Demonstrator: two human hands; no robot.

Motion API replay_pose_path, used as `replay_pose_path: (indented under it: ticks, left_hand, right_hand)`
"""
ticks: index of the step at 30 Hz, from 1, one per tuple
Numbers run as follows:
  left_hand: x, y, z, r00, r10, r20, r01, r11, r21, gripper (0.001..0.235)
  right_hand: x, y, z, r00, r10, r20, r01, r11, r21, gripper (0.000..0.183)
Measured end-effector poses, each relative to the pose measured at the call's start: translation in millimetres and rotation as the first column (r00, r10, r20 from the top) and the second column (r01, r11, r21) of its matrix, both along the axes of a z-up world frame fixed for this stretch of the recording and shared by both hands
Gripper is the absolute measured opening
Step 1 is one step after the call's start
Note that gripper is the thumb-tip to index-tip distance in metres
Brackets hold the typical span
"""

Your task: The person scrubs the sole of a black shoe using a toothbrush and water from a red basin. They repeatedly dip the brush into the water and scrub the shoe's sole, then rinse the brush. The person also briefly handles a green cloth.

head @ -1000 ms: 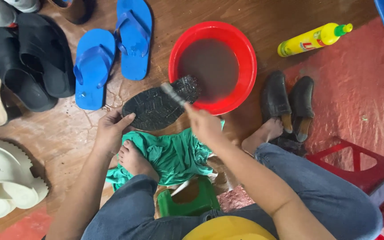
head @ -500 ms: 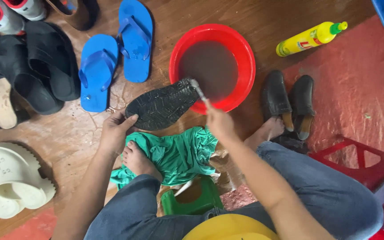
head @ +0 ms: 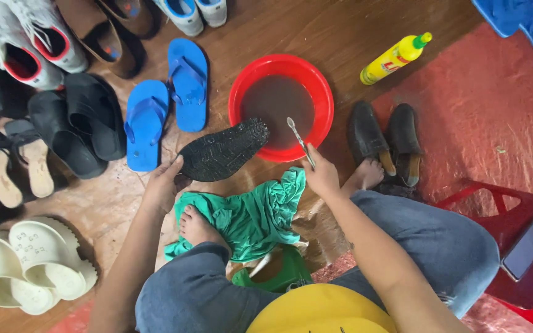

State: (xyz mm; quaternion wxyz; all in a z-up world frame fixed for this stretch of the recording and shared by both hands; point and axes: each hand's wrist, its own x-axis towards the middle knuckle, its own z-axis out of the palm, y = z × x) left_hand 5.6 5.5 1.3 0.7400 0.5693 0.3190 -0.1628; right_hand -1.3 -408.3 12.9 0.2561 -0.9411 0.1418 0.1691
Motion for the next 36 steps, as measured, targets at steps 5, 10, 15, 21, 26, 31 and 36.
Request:
replay_pose_path:
  ticks: [5, 10, 15, 21, 26, 31, 36]
  left_hand:
    - [15.9, -6.8, 39.9, 0.998, -0.05, -0.027, 0.051, 0.998, 0.033, 0.054]
    - [33.8, -6.5, 61.1, 0.986, -0.1, -0.133, 0.117, 0.985, 0.124, 0.071]
    - [43.7, -12.2, 97.8, 0.942, -0.272, -0.199, 0.317, 0.914, 0.254, 0.066]
    - [45.9, -33.1, 129.6, 0.939, -0.29, -0.186, 0.335, 0.894, 0.297, 0.074]
    - [38.1, -54.5, 155.6, 0.942, -0.288, -0.171, 0.33, 0.889, 0.318, 0.072]
    - [31.7, -42.9, 116.1, 0.956, -0.24, -0.168, 0.285, 0.899, 0.333, 0.066]
    - [34.3, 2.8, -4.3, 0.976, -0.161, -0.143, 0.198, 0.935, 0.294, 0.072]
  right_hand:
    - [4.0, -1.5, -10.5, 0.995, 0.02, 0.101, -0.025, 0.999, 0.046, 0.059]
    - [-5.5, 6.6, 15.7, 0.985, 0.036, 0.167, -0.053, 0.994, 0.096, 0.055]
    - [-16.2, 1.9, 19.5, 0.98, 0.07, 0.185, -0.09, 0.991, 0.099, 0.052]
    - [-12.0, 2.2, 22.3, 0.995, 0.031, 0.099, -0.041, 0.994, 0.103, 0.052]
    - [-7.1, 14.9, 0.3, 0.999, -0.001, 0.045, -0.004, 0.994, 0.108, 0.052]
    - [-7.9, 29.8, -23.6, 0.997, -0.028, -0.069, 0.034, 0.996, 0.087, 0.051]
    - [-9.1, 32.0, -30.7, 0.993, -0.047, -0.106, 0.057, 0.994, 0.092, 0.051]
